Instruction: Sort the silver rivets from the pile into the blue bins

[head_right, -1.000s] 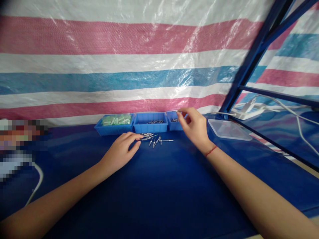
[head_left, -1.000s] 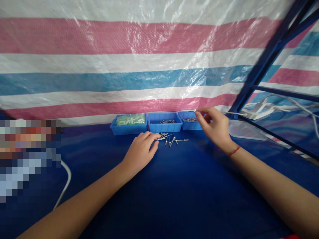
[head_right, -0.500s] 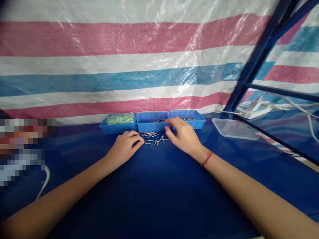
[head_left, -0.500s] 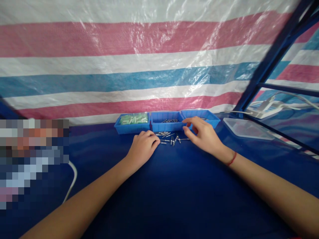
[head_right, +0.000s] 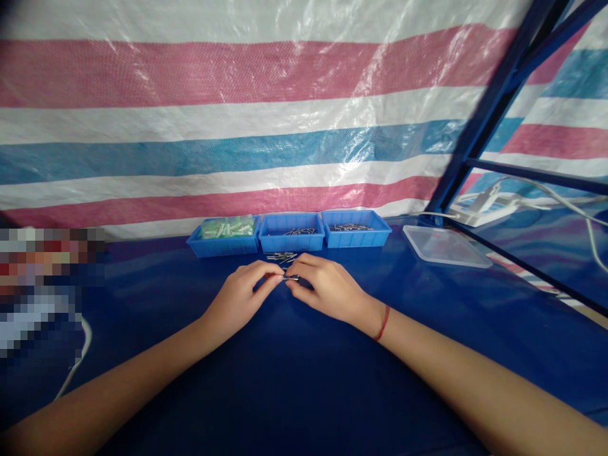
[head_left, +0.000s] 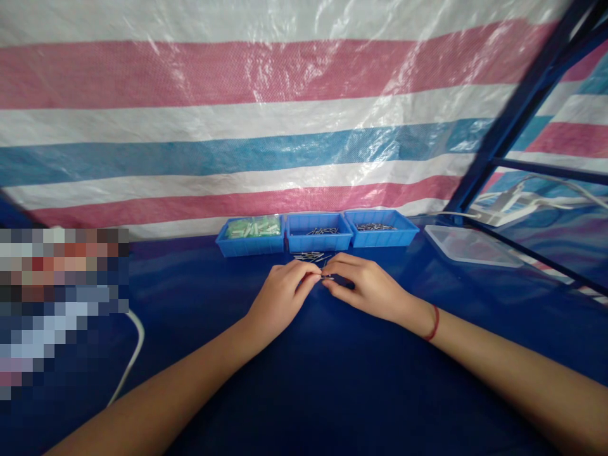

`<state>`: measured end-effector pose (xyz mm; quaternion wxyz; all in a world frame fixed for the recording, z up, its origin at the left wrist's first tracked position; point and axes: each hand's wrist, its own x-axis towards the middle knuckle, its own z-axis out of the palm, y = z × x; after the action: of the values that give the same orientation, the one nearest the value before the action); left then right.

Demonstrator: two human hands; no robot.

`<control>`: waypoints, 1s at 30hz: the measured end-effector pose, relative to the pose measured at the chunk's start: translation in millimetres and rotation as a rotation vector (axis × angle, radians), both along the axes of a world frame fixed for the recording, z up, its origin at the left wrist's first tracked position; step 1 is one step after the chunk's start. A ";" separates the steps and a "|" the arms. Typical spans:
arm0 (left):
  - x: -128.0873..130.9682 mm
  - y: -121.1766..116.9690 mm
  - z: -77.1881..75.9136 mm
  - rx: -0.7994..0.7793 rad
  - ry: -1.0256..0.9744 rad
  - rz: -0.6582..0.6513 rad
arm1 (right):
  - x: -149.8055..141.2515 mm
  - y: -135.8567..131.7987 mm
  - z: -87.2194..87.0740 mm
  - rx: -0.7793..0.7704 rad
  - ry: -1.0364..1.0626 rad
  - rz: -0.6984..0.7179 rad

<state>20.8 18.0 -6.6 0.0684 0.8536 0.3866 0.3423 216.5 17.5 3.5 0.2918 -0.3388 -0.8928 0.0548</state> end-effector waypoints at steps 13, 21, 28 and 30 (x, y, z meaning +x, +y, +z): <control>-1.8 0.4 3.7 -0.219 -0.267 -0.011 | -5.3 -2.0 3.1 -0.134 0.219 0.007; -1.6 -0.8 5.8 -0.242 -0.277 0.006 | -6.1 -2.3 1.7 -0.159 0.211 -0.018; -1.6 -0.5 5.6 -0.218 -0.293 -0.001 | -6.5 1.6 -2.0 -0.135 0.329 -0.070; -2.1 -0.3 4.8 -0.219 -0.295 0.006 | -6.0 1.2 -1.3 -0.103 0.369 -0.086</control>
<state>18.8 17.7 -1.9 0.2161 0.7804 0.4098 0.4199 210.5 18.7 2.2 0.4348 -0.3756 -0.8048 0.1491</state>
